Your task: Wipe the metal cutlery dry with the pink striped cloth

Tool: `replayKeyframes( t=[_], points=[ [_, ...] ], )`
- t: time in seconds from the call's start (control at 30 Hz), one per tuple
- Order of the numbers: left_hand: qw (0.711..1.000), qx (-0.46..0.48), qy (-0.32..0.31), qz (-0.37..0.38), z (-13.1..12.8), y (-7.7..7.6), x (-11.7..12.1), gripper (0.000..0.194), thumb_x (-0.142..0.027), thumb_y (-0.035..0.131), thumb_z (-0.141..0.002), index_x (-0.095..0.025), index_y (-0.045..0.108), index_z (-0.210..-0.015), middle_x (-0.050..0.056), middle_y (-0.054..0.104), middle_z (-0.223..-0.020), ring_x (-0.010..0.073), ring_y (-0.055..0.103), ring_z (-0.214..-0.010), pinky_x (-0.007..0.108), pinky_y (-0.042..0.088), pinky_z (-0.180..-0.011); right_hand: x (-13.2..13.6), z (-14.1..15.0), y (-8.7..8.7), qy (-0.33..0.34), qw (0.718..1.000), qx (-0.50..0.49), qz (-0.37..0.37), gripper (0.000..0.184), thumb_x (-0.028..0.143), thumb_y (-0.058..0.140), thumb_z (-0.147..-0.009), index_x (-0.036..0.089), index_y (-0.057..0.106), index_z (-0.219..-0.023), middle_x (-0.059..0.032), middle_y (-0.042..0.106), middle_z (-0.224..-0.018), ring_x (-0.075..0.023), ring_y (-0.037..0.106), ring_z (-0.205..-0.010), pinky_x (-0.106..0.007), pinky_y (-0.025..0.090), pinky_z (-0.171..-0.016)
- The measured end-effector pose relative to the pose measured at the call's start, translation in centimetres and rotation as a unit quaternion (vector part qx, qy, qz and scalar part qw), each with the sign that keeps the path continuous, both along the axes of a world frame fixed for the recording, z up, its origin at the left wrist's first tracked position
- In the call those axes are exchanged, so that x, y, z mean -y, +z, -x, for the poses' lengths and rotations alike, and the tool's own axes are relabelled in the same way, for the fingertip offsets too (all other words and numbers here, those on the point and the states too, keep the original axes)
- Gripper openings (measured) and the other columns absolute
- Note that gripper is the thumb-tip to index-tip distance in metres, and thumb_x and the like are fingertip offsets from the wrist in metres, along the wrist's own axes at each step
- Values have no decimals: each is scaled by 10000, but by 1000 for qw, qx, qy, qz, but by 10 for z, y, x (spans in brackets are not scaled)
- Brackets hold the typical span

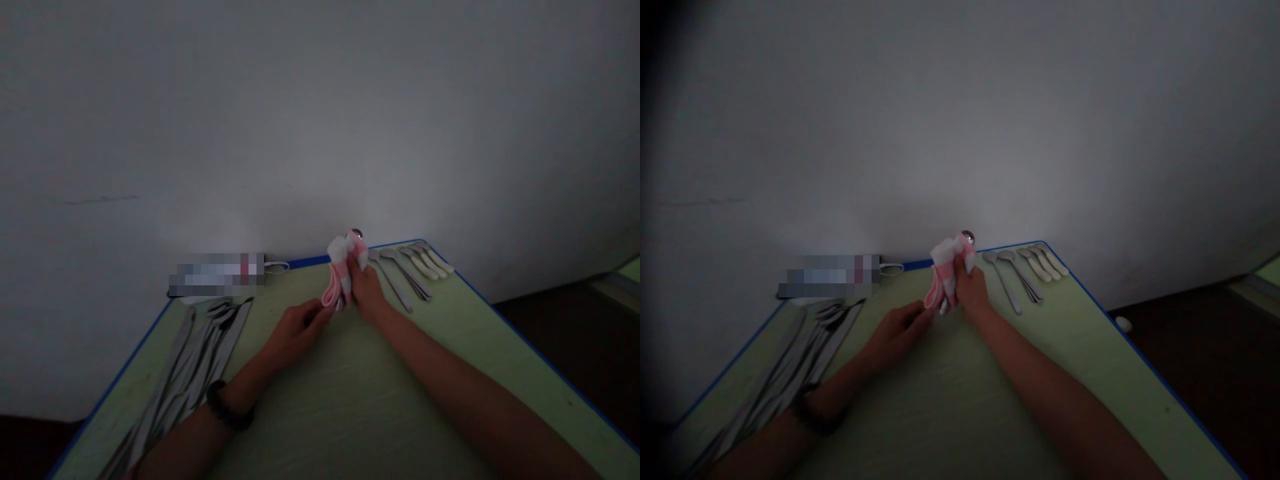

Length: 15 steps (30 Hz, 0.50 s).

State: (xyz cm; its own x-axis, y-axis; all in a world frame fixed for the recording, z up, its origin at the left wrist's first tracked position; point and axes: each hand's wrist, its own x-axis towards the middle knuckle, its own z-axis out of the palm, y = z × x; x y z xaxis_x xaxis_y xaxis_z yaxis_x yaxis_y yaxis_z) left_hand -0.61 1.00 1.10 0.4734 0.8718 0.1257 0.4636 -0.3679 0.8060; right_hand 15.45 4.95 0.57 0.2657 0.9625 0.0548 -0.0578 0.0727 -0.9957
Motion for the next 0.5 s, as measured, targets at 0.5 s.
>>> replayKeyframes(
  t=[0.5],
  points=[
    [994,75,72,43,-1,-1,-5,314,-449,381,-883,-181,541,-844,-31,512,-639,120,468,-544,222,379,-508,16,-47,65,376,749,545,-31,116,326,649,-707,218,692,-707,-11,657,-650,-127,516,-546,-244,295,-525]
  ],
)
